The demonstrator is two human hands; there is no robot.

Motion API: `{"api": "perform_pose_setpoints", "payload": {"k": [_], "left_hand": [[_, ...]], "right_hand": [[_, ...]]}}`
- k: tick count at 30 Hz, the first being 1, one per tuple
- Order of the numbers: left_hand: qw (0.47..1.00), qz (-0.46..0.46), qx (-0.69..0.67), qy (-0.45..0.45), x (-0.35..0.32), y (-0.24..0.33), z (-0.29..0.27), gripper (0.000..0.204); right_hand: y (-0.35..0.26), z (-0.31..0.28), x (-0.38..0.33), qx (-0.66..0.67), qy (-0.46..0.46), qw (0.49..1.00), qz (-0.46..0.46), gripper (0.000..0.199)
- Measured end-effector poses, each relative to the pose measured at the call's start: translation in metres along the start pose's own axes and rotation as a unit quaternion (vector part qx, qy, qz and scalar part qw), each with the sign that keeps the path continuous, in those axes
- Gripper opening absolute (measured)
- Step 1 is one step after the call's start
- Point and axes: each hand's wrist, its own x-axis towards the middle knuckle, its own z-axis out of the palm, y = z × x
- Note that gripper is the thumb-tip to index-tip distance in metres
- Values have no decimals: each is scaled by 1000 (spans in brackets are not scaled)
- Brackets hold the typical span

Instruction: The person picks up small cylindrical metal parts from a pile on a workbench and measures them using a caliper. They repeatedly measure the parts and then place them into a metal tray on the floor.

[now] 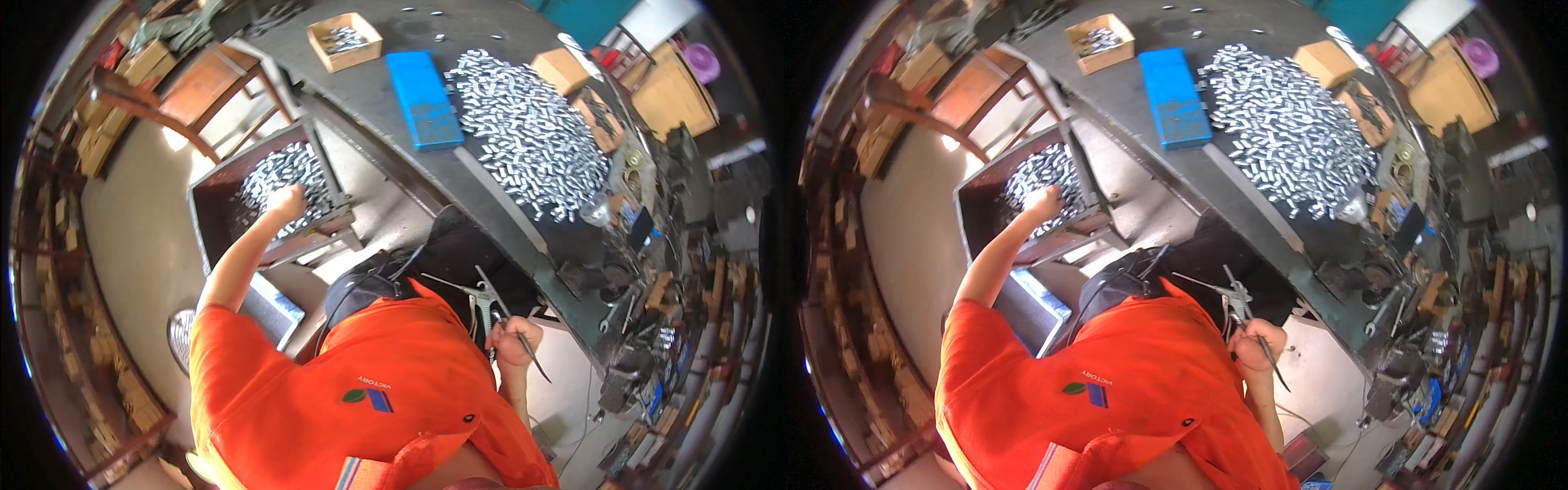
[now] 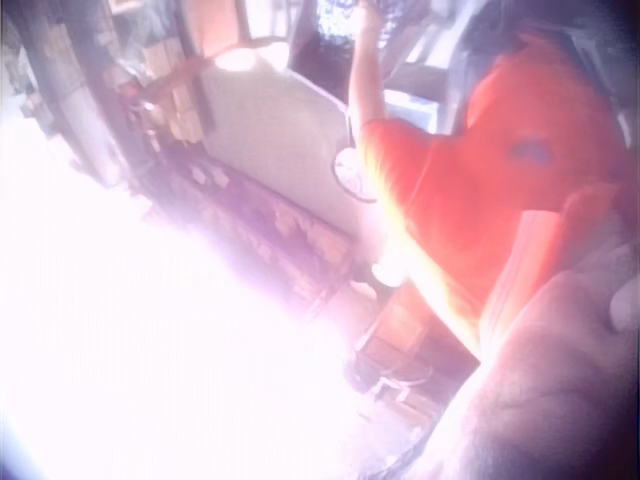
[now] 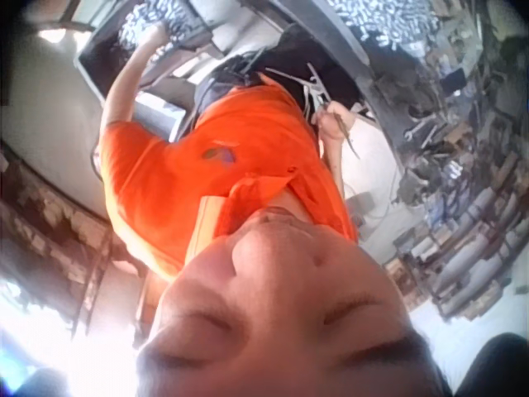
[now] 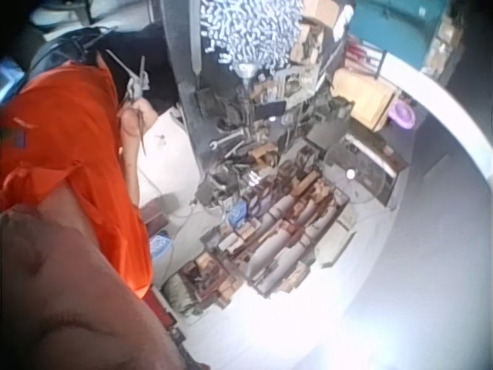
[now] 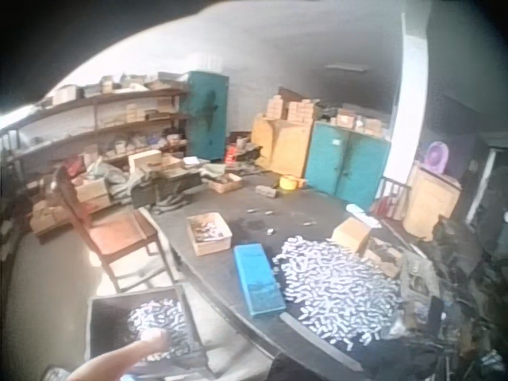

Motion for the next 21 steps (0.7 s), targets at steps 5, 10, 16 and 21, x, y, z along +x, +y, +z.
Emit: {"api": "perform_pose_setpoints", "payload": {"k": [5, 10, 16, 21], "left_hand": [[998, 18, 14, -64, 13, 6, -16, 23], [996, 69, -63, -11, 9, -14, -1, 9], [997, 29, -59, 27, 2, 1, -8, 8], [976, -12, -210, 50, -2, 6, -35, 16]], "right_hand": [[11, 0, -1, -92, 26, 995, -19, 26], [20, -10, -4, -140, 35, 990, -8, 22], [14, -11, -2, -105, 14, 994, -21, 21], [21, -9, -5, -99, 42, 994, -7, 21]]}}
